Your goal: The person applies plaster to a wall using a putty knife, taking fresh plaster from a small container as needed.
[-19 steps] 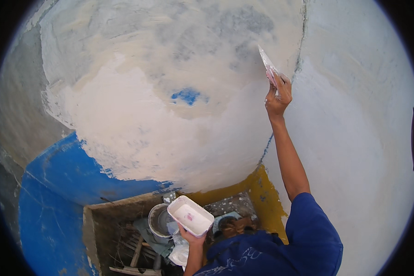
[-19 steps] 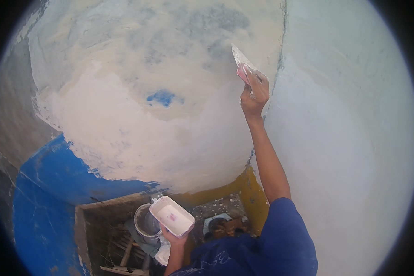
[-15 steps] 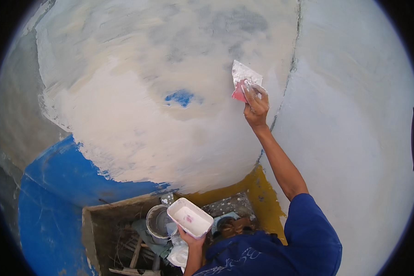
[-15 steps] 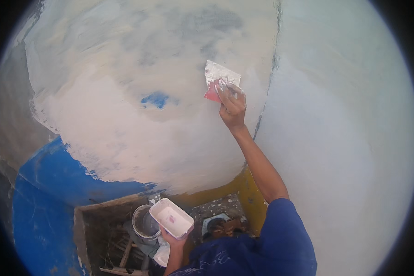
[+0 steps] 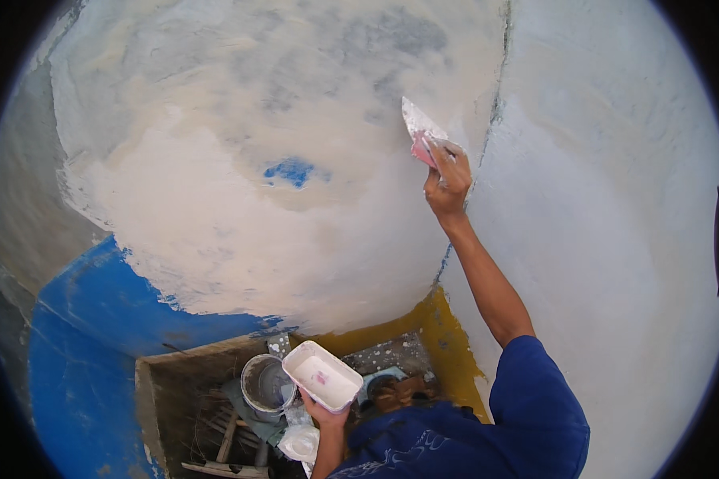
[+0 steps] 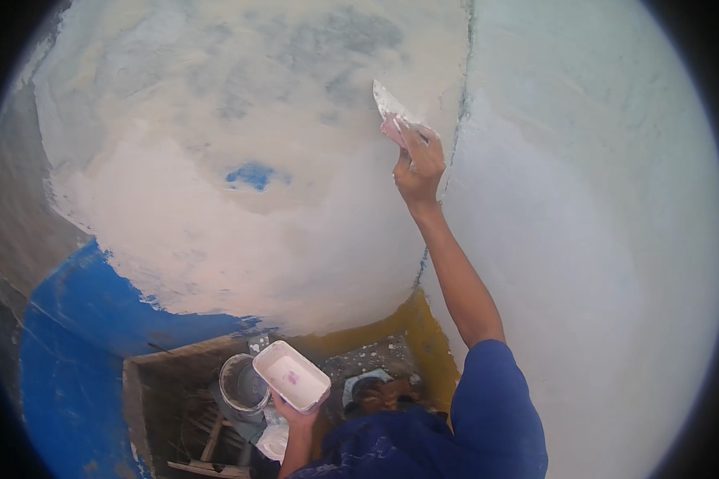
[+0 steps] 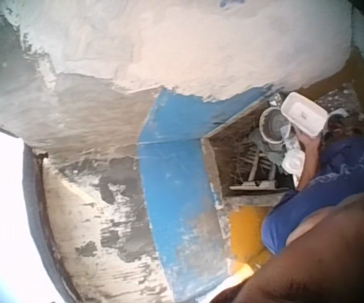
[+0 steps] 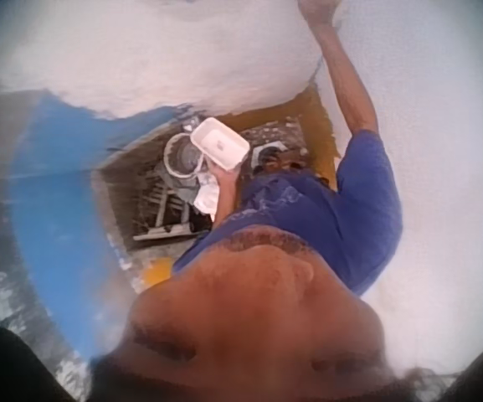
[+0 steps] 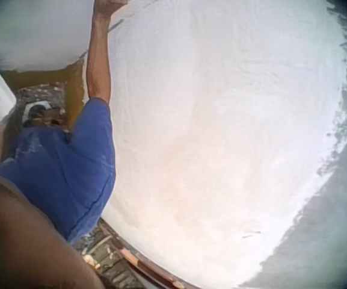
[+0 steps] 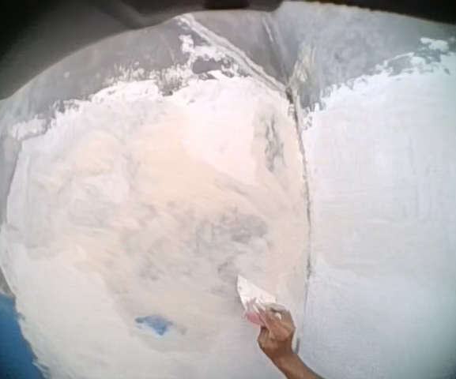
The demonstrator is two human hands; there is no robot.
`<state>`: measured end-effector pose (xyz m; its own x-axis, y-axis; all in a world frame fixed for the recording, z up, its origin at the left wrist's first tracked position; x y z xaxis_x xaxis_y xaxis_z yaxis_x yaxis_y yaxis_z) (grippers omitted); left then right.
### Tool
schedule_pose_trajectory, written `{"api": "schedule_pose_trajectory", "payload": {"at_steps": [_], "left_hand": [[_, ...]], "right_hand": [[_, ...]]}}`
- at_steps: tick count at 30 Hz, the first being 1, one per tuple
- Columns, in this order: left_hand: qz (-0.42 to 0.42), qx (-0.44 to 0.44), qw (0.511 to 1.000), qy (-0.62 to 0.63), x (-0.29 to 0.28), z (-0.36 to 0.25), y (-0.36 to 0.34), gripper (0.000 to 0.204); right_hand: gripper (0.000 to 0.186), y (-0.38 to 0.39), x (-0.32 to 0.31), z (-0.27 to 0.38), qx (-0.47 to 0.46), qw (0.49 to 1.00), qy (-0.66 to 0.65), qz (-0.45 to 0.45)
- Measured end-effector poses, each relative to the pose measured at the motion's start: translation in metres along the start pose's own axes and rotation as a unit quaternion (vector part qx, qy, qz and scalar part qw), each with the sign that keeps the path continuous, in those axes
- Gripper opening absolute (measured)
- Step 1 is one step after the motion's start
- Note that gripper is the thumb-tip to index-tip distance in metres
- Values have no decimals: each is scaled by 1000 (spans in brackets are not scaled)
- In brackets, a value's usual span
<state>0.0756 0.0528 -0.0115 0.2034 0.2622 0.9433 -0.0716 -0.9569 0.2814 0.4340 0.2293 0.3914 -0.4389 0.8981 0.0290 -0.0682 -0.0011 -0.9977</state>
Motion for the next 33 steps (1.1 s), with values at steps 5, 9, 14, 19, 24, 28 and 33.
{"api": "schedule_pose_trajectory", "payload": {"at_steps": [5, 9, 14, 19, 24, 28, 33], "left_hand": [[-3, 5, 1000, -21, 2, 4, 2, 68], [4, 19, 1000, -15, 2, 5, -2, 69], [-5, -9, 1000, -6, 0, 11, -1, 68], [2, -4, 1000, -19, 6, 10, 0, 68], [11, 5, 1000, -8, 14, 11, 1, 66], [9, 5, 1000, -6, 10, 13, 1, 65], [7, -8, 1000, 7, 18, 22, 5, 64]], "right_hand": [[55, 53, 29, 99, -55, 980, -113, 153], [59, -3, 0, 58, -26, 998, -60, 6], [55, 13, 33, 53, -86, 993, 33, 77], [51, 39, 19, 75, -89, 985, -85, 118], [47, -66, -42, 10, -21, 996, -2, -83], [50, -63, -22, 2, -8, 999, -1, -33], [56, 39, 22, 85, -73, 981, -99, 151]]}}
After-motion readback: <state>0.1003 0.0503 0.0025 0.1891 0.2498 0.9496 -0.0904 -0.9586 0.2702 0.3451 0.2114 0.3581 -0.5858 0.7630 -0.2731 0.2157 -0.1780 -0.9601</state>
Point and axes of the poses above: each hand's wrist, its own y-axis away from the middle knuckle, its own x-axis out of the palm, z = x × y, the point moved 8 cm from there along -y, towards the middle knuckle, and after that the axes turned 1 degree about y, right-handed, at the moved point
